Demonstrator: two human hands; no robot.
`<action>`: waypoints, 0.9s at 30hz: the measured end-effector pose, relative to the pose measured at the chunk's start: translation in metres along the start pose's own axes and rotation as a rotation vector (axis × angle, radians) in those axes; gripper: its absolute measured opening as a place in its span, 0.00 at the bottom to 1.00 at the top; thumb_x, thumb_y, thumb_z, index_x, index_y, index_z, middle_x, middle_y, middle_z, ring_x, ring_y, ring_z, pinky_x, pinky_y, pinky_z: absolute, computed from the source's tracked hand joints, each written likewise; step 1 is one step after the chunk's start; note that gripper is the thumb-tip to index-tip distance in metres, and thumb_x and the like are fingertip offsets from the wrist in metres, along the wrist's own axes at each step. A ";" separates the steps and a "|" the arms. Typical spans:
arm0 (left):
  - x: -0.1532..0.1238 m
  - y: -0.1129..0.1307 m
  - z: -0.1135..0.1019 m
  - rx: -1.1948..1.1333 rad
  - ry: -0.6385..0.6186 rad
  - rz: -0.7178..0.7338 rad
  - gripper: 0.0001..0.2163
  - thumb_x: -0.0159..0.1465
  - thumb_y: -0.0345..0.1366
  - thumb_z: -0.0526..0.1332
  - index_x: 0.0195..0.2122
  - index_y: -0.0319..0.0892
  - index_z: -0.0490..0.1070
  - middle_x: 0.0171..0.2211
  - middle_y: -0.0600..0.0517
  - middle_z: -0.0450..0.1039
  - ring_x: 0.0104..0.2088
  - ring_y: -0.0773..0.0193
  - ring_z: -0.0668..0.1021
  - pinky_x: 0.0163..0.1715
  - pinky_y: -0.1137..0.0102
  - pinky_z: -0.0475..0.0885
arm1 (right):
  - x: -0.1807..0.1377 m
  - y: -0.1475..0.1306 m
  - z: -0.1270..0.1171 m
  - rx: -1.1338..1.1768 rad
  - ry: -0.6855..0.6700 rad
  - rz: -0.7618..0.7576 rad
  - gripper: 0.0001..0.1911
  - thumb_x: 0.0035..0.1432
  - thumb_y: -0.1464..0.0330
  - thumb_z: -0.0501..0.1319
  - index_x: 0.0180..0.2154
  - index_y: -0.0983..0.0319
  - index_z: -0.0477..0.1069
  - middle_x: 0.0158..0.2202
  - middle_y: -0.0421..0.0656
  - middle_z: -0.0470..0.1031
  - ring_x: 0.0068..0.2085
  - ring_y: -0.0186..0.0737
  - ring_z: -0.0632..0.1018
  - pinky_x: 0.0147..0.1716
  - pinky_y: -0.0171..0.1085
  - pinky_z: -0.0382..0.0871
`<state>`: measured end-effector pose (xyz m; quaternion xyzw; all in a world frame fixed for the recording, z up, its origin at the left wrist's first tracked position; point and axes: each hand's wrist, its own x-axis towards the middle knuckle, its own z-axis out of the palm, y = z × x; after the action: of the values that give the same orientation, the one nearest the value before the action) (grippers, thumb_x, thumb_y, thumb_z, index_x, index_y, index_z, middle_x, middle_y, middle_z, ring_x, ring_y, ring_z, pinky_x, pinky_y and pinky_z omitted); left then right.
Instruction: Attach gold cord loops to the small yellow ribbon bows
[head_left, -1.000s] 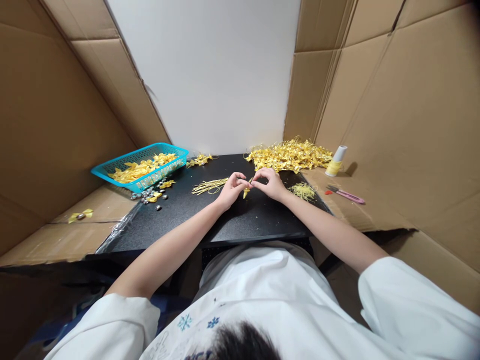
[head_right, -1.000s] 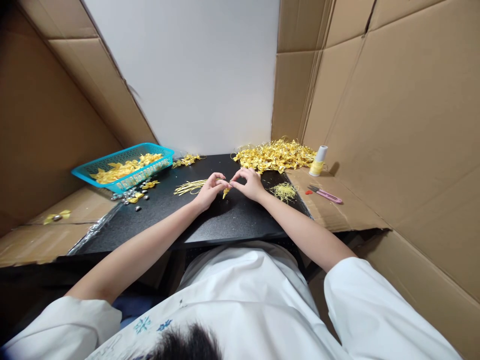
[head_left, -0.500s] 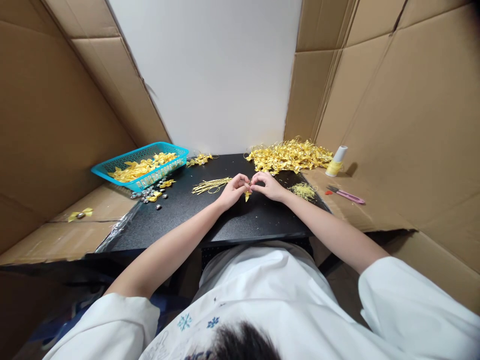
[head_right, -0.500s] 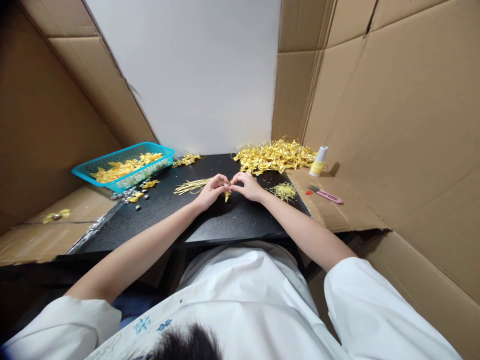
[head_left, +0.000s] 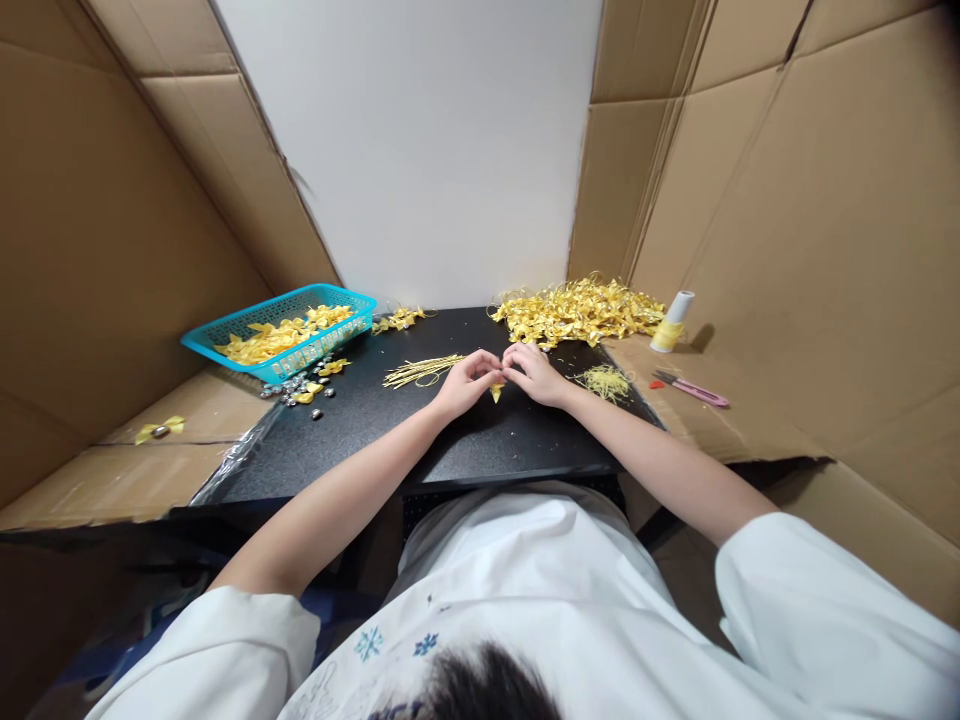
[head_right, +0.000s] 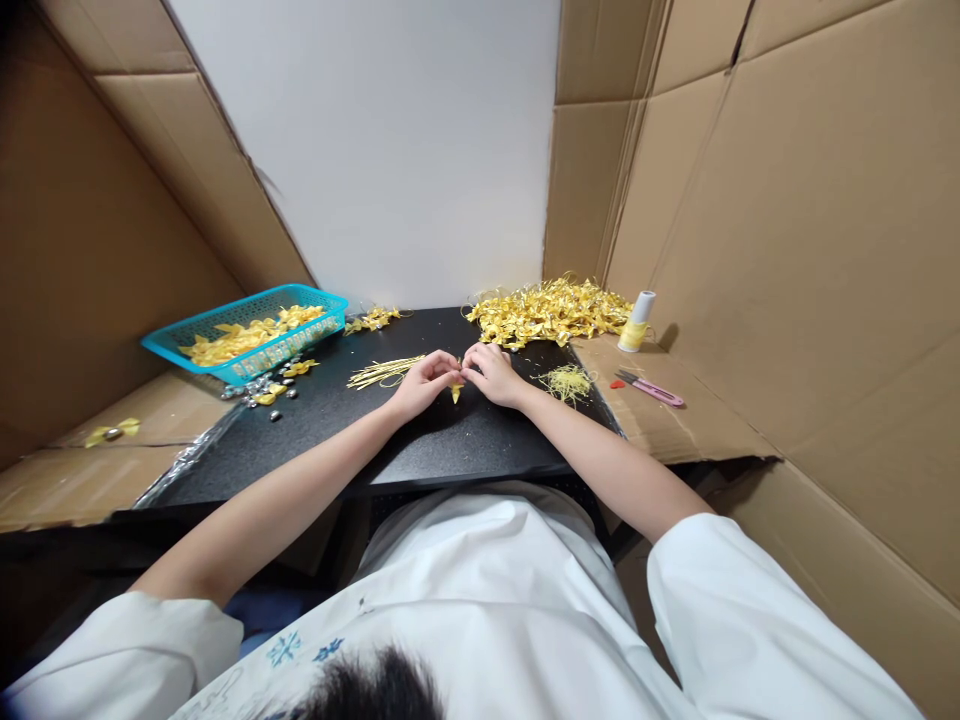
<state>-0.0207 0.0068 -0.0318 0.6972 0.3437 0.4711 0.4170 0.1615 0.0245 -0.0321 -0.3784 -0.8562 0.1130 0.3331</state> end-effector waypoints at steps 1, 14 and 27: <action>0.000 0.001 0.000 -0.005 0.023 0.000 0.10 0.55 0.38 0.65 0.34 0.40 0.69 0.28 0.53 0.76 0.32 0.65 0.78 0.37 0.70 0.69 | 0.000 -0.001 0.000 -0.008 0.006 0.001 0.06 0.63 0.67 0.55 0.34 0.60 0.69 0.45 0.45 0.71 0.48 0.44 0.66 0.49 0.45 0.58; 0.001 0.000 0.001 -0.039 0.194 -0.001 0.11 0.51 0.38 0.68 0.34 0.39 0.74 0.29 0.51 0.78 0.32 0.64 0.79 0.36 0.70 0.70 | -0.001 -0.006 -0.001 -0.050 0.048 0.021 0.04 0.63 0.69 0.55 0.35 0.60 0.66 0.47 0.46 0.69 0.50 0.44 0.66 0.51 0.45 0.57; 0.000 0.001 -0.004 0.361 0.181 -0.023 0.09 0.51 0.38 0.67 0.31 0.40 0.81 0.27 0.51 0.79 0.23 0.69 0.67 0.27 0.71 0.61 | -0.002 -0.006 -0.001 -0.062 0.035 0.033 0.04 0.62 0.70 0.55 0.33 0.60 0.65 0.46 0.46 0.70 0.49 0.45 0.66 0.50 0.45 0.57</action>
<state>-0.0249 0.0075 -0.0305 0.7113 0.4668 0.4578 0.2581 0.1593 0.0186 -0.0296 -0.4045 -0.8469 0.0853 0.3344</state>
